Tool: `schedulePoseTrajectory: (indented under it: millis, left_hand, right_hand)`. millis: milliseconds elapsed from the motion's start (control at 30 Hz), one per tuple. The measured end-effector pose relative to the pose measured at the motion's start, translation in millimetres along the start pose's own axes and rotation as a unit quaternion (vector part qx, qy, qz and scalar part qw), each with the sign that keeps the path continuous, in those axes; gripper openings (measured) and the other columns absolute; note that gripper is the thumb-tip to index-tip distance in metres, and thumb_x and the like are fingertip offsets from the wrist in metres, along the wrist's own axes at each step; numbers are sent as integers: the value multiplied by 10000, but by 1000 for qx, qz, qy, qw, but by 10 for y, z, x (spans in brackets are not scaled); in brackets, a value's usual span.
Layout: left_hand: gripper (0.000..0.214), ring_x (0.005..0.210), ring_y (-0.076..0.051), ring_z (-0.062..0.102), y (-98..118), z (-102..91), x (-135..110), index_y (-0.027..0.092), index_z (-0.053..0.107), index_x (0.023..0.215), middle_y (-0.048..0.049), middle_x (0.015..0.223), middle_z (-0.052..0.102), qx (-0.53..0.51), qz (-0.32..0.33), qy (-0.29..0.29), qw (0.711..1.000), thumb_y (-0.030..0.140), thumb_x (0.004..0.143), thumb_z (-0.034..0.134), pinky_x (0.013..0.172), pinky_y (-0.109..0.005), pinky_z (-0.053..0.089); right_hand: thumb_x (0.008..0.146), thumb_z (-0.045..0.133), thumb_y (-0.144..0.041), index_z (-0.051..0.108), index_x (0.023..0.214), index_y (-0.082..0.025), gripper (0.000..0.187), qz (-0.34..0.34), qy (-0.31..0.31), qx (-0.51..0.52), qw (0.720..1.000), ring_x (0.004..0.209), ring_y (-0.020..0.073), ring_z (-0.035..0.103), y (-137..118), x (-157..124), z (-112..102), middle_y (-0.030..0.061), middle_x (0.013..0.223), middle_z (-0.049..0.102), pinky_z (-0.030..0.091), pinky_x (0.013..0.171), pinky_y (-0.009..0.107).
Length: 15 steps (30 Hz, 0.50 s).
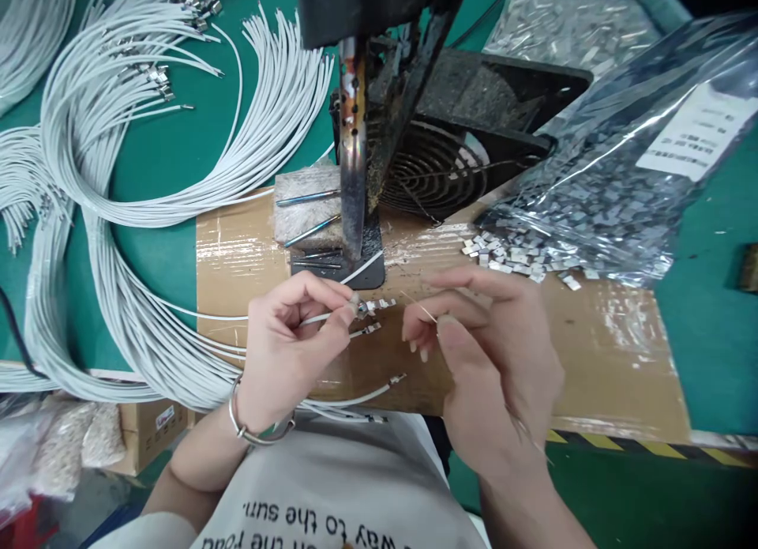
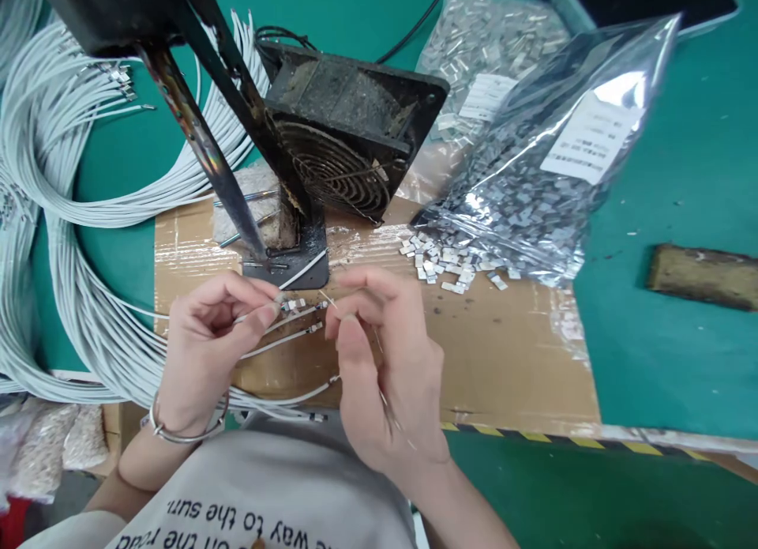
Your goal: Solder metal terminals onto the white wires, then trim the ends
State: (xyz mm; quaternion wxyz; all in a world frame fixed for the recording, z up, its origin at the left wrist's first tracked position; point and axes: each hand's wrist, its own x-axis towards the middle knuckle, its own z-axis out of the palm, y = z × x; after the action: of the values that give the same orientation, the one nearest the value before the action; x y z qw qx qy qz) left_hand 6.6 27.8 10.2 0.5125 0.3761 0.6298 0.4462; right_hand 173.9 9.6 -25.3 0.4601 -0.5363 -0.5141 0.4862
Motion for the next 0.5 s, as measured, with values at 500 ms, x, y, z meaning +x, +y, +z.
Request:
schedulePoseTrajectory:
  millis: [500]
  left_hand:
    - [157, 658, -80, 683, 29, 3, 100, 166, 733, 696, -23, 810, 778, -28, 17, 29, 999, 29, 750, 786, 586, -140, 540]
  right_hand:
    - [924, 707, -69, 680, 931, -263, 197, -27, 8, 27, 999, 1137, 235, 737, -136, 126, 157, 29, 1155, 778, 586, 987, 392]
